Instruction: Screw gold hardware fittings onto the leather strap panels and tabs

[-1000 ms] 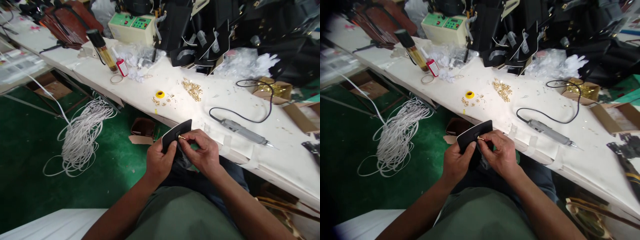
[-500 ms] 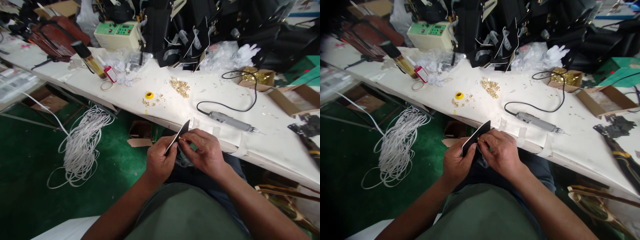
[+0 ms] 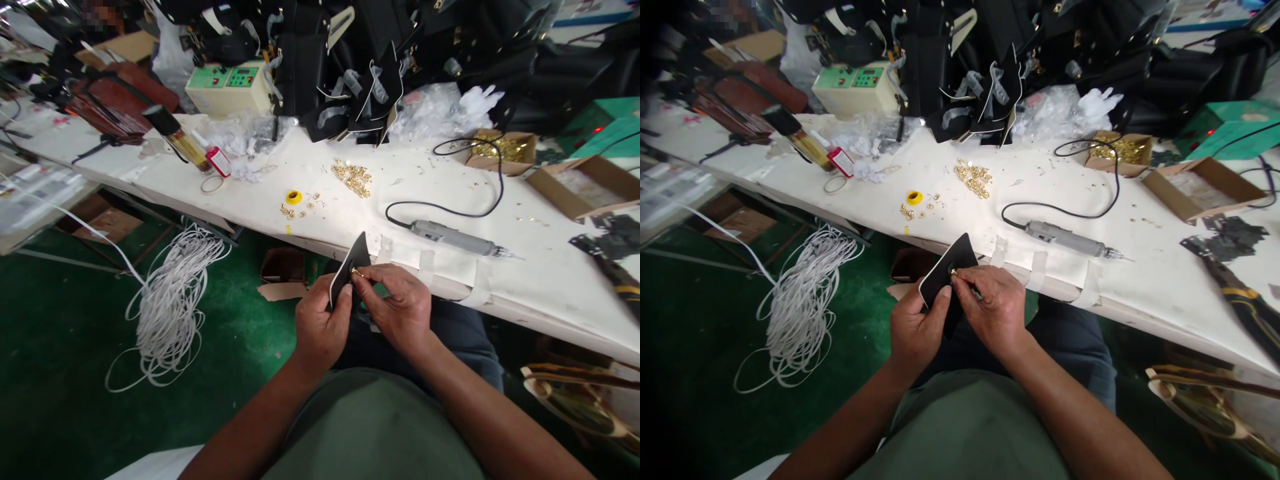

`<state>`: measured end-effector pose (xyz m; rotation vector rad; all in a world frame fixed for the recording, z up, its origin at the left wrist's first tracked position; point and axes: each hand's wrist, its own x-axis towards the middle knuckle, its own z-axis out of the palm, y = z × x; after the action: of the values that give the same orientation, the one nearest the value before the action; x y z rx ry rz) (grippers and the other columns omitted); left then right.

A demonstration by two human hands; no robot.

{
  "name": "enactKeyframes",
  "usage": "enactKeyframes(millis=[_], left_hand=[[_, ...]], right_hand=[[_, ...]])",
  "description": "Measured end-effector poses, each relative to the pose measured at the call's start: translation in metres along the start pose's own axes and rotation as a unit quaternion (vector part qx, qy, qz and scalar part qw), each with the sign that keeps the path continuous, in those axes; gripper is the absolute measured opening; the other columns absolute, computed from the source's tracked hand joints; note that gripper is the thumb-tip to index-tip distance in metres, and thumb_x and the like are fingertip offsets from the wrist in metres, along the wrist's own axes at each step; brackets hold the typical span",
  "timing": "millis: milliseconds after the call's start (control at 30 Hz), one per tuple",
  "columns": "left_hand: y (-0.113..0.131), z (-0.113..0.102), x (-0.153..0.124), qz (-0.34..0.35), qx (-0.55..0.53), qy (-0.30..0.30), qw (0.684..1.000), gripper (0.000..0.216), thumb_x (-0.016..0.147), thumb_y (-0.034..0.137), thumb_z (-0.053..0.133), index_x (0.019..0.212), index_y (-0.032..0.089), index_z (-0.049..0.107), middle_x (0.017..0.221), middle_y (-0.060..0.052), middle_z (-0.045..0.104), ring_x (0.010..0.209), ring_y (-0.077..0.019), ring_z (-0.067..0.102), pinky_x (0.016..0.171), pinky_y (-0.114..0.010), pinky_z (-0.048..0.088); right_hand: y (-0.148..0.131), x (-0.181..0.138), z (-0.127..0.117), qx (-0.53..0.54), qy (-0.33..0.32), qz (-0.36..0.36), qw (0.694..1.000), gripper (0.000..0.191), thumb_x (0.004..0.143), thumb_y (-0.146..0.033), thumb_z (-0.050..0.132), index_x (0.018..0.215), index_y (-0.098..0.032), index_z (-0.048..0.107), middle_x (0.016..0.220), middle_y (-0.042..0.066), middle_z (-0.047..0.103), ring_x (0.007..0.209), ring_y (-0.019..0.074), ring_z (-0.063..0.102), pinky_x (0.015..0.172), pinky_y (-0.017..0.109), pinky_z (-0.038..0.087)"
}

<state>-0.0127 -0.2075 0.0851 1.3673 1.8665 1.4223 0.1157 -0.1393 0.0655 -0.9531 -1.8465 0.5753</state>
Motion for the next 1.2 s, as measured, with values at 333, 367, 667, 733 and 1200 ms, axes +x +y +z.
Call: enactKeyframes(millis=[333, 367, 667, 733, 1200], left_hand=[[0.000, 0.001, -0.007, 0.025, 0.007, -0.005, 1.000, 0.019, 0.097, 0.025, 0.064, 0.110, 0.022, 0.078, 0.108, -0.006, 0.079, 0.099, -0.0225, 0.073, 0.093, -0.032, 0.056], [0.000, 0.002, -0.008, 0.021, 0.009, -0.003, 1.000, 0.020, 0.097, 0.026, 0.064, 0.111, 0.022, 0.078, 0.107, -0.006, 0.080, 0.098, -0.0226, 0.073, 0.092, -0.032, 0.056], [-0.001, 0.004, -0.012, 0.047, 0.033, 0.009, 0.998, 0.022, 0.097, 0.024, 0.064, 0.114, 0.023, 0.078, 0.109, -0.007, 0.079, 0.097, -0.0222, 0.073, 0.092, -0.032, 0.056], [-0.002, 0.004, -0.013, 0.051, 0.038, 0.014, 0.998, 0.021, 0.097, 0.024, 0.064, 0.114, 0.023, 0.077, 0.110, -0.006, 0.079, 0.098, -0.0221, 0.072, 0.092, -0.032, 0.056], [-0.005, 0.007, -0.017, 0.131, 0.084, -0.046, 0.987, 0.062, 0.087, 0.029, 0.075, 0.145, 0.026, 0.054, 0.130, -0.012, 0.063, 0.123, -0.0284, 0.064, 0.107, -0.041, 0.055]], right_hand=[[-0.005, -0.004, 0.001, 0.072, 0.029, 0.090, 0.993, 0.004, 0.094, -0.028, 0.074, 0.092, -0.027, 0.077, 0.090, 0.001, 0.080, 0.085, 0.0214, 0.074, 0.083, 0.040, 0.057], [-0.005, -0.004, 0.000, 0.070, 0.037, 0.106, 0.991, 0.004, 0.093, -0.030, 0.075, 0.091, -0.027, 0.076, 0.087, 0.001, 0.080, 0.083, 0.0213, 0.073, 0.081, 0.040, 0.057], [-0.010, -0.001, -0.009, -0.010, 0.026, -0.018, 0.999, 0.008, 0.096, -0.024, 0.070, 0.096, -0.028, 0.076, 0.093, 0.001, 0.082, 0.084, 0.0214, 0.076, 0.084, 0.042, 0.053], [-0.011, -0.001, -0.009, -0.016, 0.023, -0.040, 0.999, 0.011, 0.094, -0.021, 0.071, 0.102, -0.027, 0.076, 0.098, 0.003, 0.082, 0.087, 0.0219, 0.076, 0.085, 0.043, 0.053], [-0.007, -0.002, -0.018, 0.013, -0.032, -0.044, 0.998, 0.047, 0.083, -0.057, 0.078, 0.116, -0.026, 0.068, 0.108, 0.010, 0.078, 0.100, 0.0320, 0.073, 0.091, 0.049, 0.058]])
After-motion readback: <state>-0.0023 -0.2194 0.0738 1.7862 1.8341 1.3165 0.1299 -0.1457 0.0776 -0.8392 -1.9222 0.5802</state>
